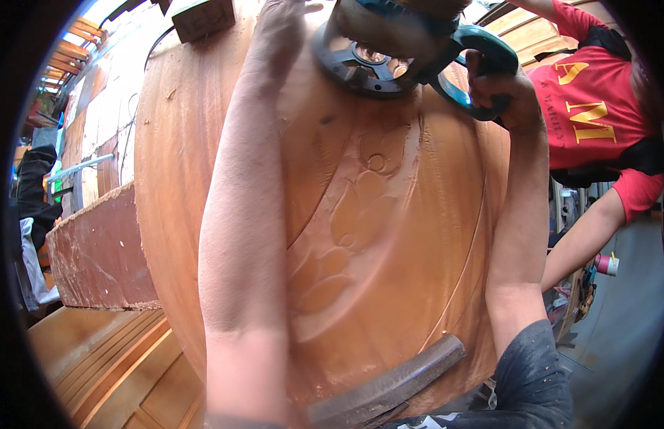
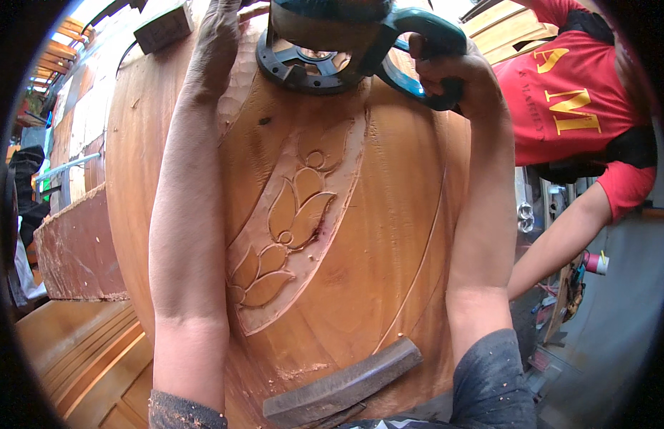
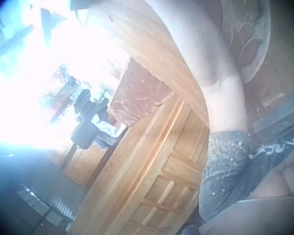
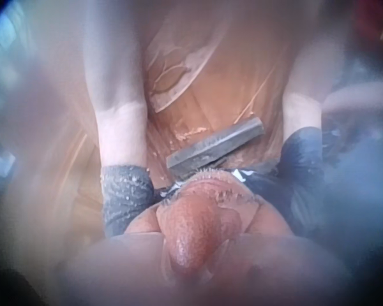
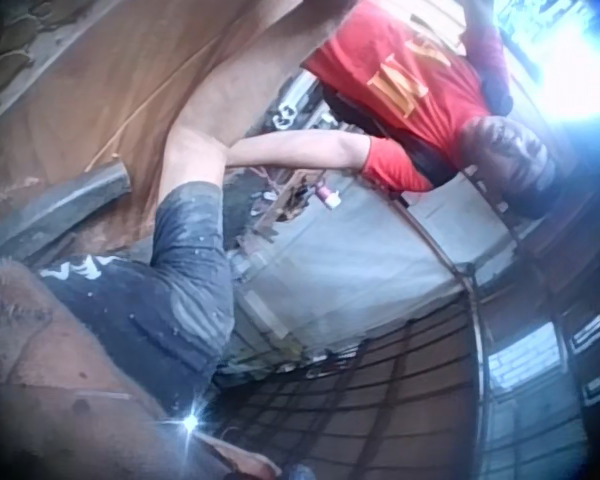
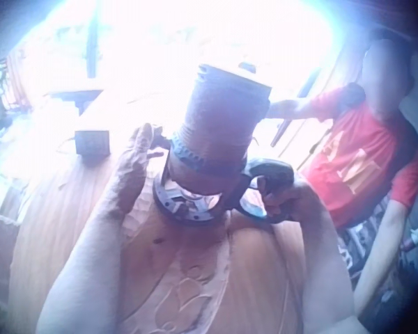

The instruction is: The person uses a router to carve a floral design into a large wooden piece.

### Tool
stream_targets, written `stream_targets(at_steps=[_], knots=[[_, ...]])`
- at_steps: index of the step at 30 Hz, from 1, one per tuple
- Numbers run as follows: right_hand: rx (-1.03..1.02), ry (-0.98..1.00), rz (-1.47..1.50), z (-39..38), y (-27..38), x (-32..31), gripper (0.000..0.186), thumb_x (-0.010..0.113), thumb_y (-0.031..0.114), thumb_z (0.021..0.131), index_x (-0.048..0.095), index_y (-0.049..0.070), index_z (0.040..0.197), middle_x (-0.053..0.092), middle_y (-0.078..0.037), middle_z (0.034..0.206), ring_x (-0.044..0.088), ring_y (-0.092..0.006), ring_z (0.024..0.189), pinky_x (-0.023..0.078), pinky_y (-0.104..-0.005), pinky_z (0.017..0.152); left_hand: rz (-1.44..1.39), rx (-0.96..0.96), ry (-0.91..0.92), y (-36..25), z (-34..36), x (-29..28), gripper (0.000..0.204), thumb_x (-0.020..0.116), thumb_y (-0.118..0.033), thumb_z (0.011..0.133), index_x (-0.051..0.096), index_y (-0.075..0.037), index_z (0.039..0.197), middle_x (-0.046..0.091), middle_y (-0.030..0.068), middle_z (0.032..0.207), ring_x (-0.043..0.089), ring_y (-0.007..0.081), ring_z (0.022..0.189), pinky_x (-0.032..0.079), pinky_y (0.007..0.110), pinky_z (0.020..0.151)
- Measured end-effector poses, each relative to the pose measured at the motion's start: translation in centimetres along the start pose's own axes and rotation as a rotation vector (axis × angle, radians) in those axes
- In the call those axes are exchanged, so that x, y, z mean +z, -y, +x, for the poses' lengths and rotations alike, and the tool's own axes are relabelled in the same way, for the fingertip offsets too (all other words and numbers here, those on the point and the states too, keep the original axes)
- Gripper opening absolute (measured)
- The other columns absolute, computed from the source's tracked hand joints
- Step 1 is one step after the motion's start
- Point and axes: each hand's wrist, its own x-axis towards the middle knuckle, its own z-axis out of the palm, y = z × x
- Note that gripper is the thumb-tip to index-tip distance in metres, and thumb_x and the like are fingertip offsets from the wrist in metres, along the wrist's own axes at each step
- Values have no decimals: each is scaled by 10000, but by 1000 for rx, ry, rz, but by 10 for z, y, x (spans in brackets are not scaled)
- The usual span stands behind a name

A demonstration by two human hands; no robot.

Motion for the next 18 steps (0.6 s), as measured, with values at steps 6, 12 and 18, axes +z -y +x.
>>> stream_targets(at_steps=[6, 12, 18], knots=[[-5, -22, -36, 3, 0, 0, 366, 706, 102, 732, 638, -41, 1062, 584, -49, 701, 523, -113, 521, 470, -268, 557, 16, -1, 9, -2, 0, -3, 644, 427, -528, 1088, 451, -50, 1518, 519, 119, 1503, 622, 241, 1217, 410, 389, 1106], [27, 1, -17, 3, 1, -3, 385, 693, 88, 717, 646, -37, 1078, 582, -47, 691, 519, -120, 509, 465, -288, 544, 33, 0, 20, 0, 0, -2, 646, 425, -538, 1087, 439, -69, 1531, 499, 110, 1526, 626, 239, 1233, 397, 398, 1127], [39, -24, 28, 1, 2, 2, 326, 721, 86, 735, 659, -14, 1040, 591, -35, 701, 525, -108, 524, 432, -260, 517, 21, -2, 5, -3, -1, -2, 639, 461, -540, 1077, 466, -68, 1508, 534, 99, 1476, 640, 228, 1219, 418, 388, 1104]])
